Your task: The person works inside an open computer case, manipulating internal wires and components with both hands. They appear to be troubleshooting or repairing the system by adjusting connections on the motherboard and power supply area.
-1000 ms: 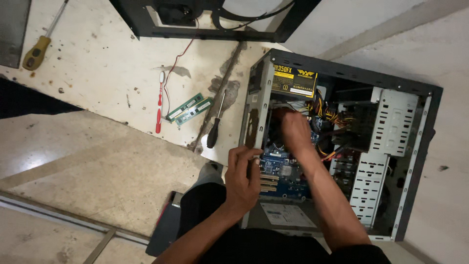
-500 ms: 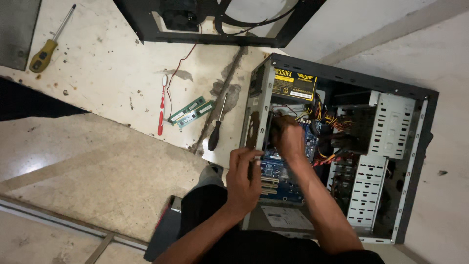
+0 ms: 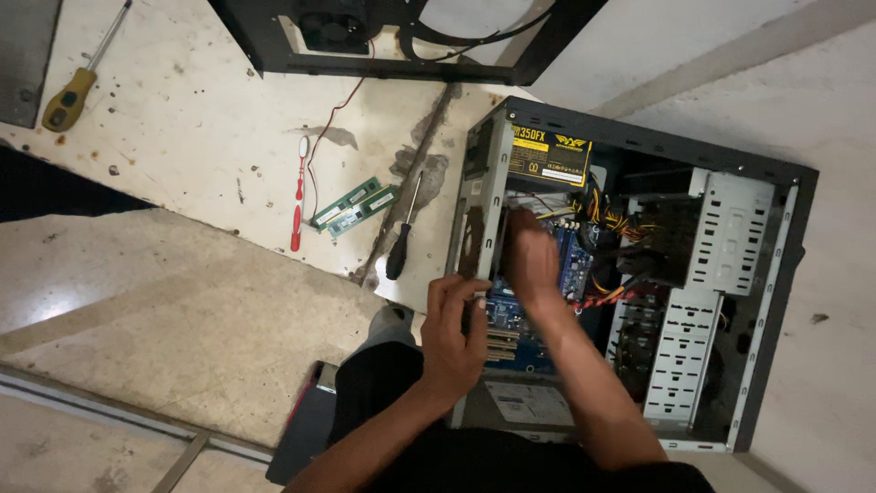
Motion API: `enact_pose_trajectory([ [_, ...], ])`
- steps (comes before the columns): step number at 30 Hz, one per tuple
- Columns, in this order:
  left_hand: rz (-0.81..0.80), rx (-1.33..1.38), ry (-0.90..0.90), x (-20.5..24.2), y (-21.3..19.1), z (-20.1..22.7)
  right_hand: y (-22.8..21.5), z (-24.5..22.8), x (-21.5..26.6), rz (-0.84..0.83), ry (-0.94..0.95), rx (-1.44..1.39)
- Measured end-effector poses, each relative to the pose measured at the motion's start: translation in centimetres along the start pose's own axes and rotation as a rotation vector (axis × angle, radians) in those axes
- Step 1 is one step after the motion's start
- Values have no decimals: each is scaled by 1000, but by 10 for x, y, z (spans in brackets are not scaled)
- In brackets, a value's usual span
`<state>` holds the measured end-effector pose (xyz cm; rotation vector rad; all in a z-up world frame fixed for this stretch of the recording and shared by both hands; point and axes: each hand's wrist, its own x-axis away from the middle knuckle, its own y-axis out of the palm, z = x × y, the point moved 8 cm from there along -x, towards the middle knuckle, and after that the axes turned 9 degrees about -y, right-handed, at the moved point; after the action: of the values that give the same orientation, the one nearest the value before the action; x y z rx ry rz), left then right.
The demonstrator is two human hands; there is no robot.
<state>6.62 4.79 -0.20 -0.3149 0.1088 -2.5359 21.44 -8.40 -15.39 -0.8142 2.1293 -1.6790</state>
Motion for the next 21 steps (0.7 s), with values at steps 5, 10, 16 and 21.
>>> enact_pose_trajectory([
  [5, -17, -6, 7, 0, -1, 3, -24, -9, -21, -148, 45, 85],
  [10, -15, 16, 2, 1, 1, 1, 13, 31, -31, -231, 105, 28],
  [16, -4, -35, 29, 2, 2, 3, -15, -42, -28, -129, -476, 551],
  [21, 11, -7, 44, 3, 3, 8, -68, -81, -27, -110, -586, 704],
])
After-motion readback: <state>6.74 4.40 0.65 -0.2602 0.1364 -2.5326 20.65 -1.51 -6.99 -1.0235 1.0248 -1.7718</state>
